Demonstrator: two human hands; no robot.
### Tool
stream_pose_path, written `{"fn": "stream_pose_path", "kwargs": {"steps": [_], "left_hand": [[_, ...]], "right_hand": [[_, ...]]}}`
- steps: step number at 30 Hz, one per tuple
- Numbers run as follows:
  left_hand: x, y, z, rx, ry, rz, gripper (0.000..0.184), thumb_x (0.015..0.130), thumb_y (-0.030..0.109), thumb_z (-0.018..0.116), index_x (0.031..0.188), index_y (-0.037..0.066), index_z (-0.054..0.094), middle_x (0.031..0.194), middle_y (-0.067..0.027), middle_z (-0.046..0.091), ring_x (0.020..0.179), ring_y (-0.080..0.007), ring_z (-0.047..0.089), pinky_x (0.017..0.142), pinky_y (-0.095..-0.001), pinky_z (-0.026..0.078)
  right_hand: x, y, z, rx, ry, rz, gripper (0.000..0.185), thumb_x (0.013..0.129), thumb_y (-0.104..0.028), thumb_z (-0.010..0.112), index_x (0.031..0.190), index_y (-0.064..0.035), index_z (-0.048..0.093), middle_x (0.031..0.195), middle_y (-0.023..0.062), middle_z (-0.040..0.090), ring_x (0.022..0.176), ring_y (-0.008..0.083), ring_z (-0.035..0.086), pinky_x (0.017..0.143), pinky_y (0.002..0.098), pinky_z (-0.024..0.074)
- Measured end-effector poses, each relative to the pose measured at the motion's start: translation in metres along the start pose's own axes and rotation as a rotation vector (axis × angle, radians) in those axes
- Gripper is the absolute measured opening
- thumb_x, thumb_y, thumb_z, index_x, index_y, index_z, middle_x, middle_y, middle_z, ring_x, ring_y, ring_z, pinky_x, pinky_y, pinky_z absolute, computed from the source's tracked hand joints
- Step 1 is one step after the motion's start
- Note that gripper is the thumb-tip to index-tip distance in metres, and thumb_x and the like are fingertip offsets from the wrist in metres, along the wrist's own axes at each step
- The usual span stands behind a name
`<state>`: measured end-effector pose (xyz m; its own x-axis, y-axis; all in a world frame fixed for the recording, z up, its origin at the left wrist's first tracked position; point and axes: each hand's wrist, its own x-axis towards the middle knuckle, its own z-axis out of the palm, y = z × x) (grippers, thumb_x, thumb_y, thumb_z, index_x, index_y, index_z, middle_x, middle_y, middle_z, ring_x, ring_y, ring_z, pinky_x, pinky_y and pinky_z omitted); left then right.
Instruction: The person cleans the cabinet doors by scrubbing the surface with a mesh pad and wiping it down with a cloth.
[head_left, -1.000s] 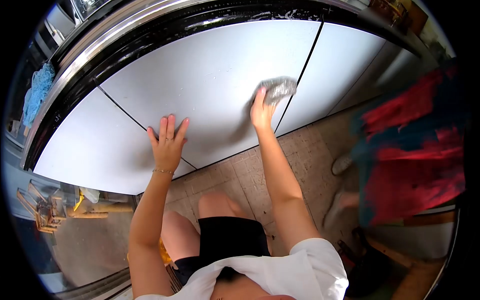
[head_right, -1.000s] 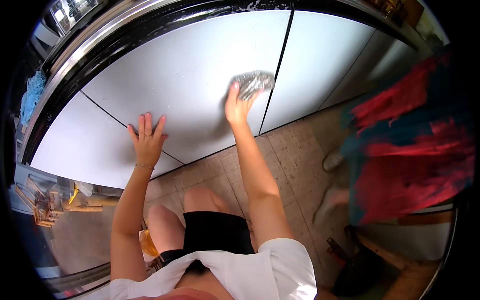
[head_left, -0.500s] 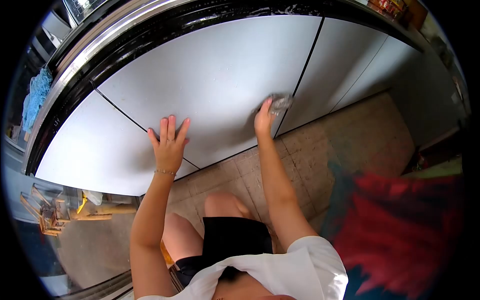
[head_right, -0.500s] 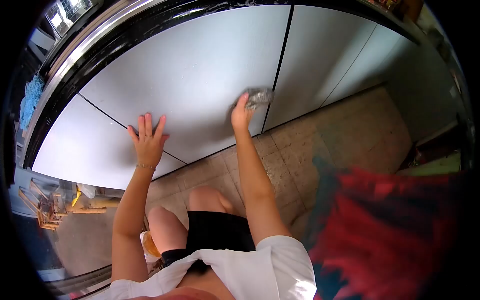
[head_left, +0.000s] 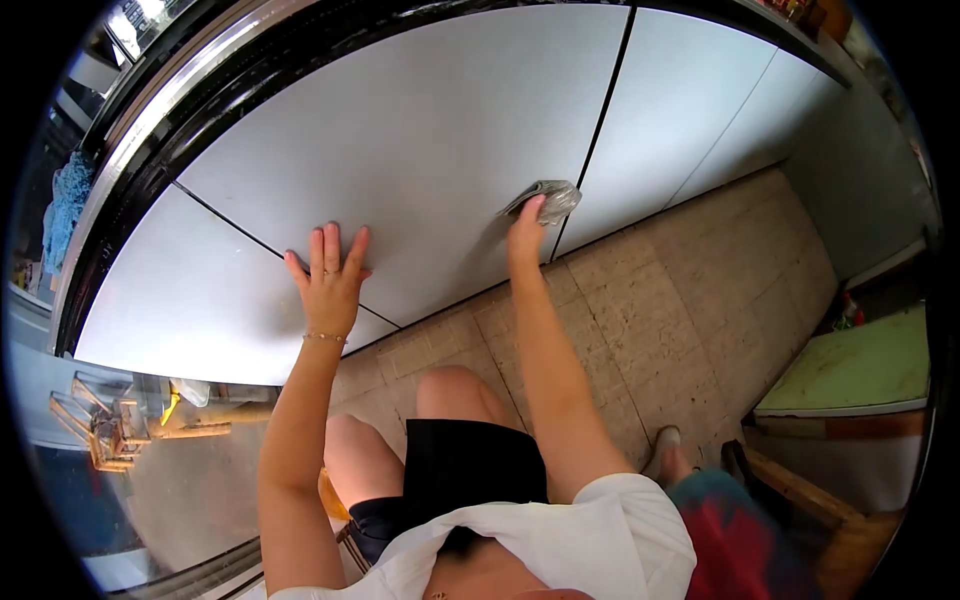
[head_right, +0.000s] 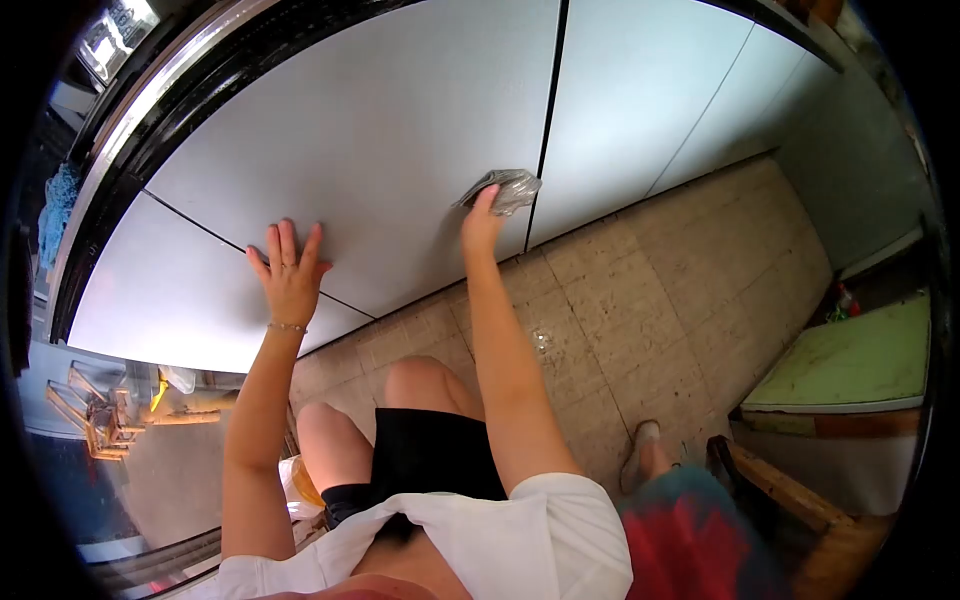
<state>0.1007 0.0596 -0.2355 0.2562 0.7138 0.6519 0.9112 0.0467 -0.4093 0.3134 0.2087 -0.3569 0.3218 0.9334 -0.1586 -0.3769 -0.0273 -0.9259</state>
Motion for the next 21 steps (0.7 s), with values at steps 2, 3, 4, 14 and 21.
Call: {"fn": "stream_pose_path", "kwargs": {"steps": [2,3,4,14,21], "left_hand": [[0.001,0.000,0.004,-0.006,0.025,-0.002,0.074,0.060,0.033,0.070,0.126,0.025,0.038,0.137,-0.0123,0.020,0.125,-0.0276,0.023,0.096,-0.0567,0.014],[0.001,0.001,0.004,-0.008,0.027,-0.002,0.073,0.060,0.033,0.069,0.126,0.025,0.038,0.137,-0.0125,0.020,0.125,-0.0278,0.022,0.097,-0.0566,0.013],[0.000,0.000,0.004,-0.008,0.025,0.001,0.073,0.060,0.034,0.069,0.126,0.025,0.037,0.137,-0.0127,0.020,0.125,-0.0279,0.021,0.097,-0.0564,0.013],[0.001,0.002,0.001,-0.048,0.015,-0.051,0.069,0.061,0.028,0.070,0.123,0.030,0.040,0.139,-0.0068,0.018,0.127,-0.0222,0.020,0.096,-0.0557,0.016],[0.000,-0.001,0.002,0.000,-0.015,-0.017,0.077,0.059,0.031,0.071,0.126,0.027,0.035,0.137,-0.0111,0.022,0.125,-0.0272,0.022,0.095,-0.0563,0.017]], "right_hand": [[0.005,0.037,0.009,0.183,0.042,-0.226,0.068,0.085,-0.044,0.043,0.123,0.0093,0.027,0.123,0.0193,0.036,0.111,0.0204,0.039,0.093,0.0278,0.0302],[-0.056,-0.005,0.018,-0.094,-0.005,-0.200,0.063,0.087,-0.034,0.041,0.126,0.0099,0.018,0.132,0.0237,0.022,0.121,0.0307,0.027,0.097,0.0362,0.0252],[-0.068,0.018,0.016,-0.204,-0.163,-0.537,0.064,0.087,-0.031,0.041,0.128,0.0091,0.011,0.135,0.0232,0.009,0.125,0.0319,0.015,0.100,0.0378,0.0194],[-0.049,0.012,0.007,-0.230,0.040,-0.494,0.041,0.088,-0.027,0.041,0.106,0.0100,0.044,0.103,0.0180,0.050,0.094,0.0280,0.047,0.086,0.0352,0.0348],[-0.040,0.018,-0.005,-0.202,-0.089,-0.290,0.047,0.088,-0.035,0.041,0.108,0.0076,0.045,0.108,0.0165,0.049,0.097,0.0246,0.046,0.085,0.0337,0.0352]]}}
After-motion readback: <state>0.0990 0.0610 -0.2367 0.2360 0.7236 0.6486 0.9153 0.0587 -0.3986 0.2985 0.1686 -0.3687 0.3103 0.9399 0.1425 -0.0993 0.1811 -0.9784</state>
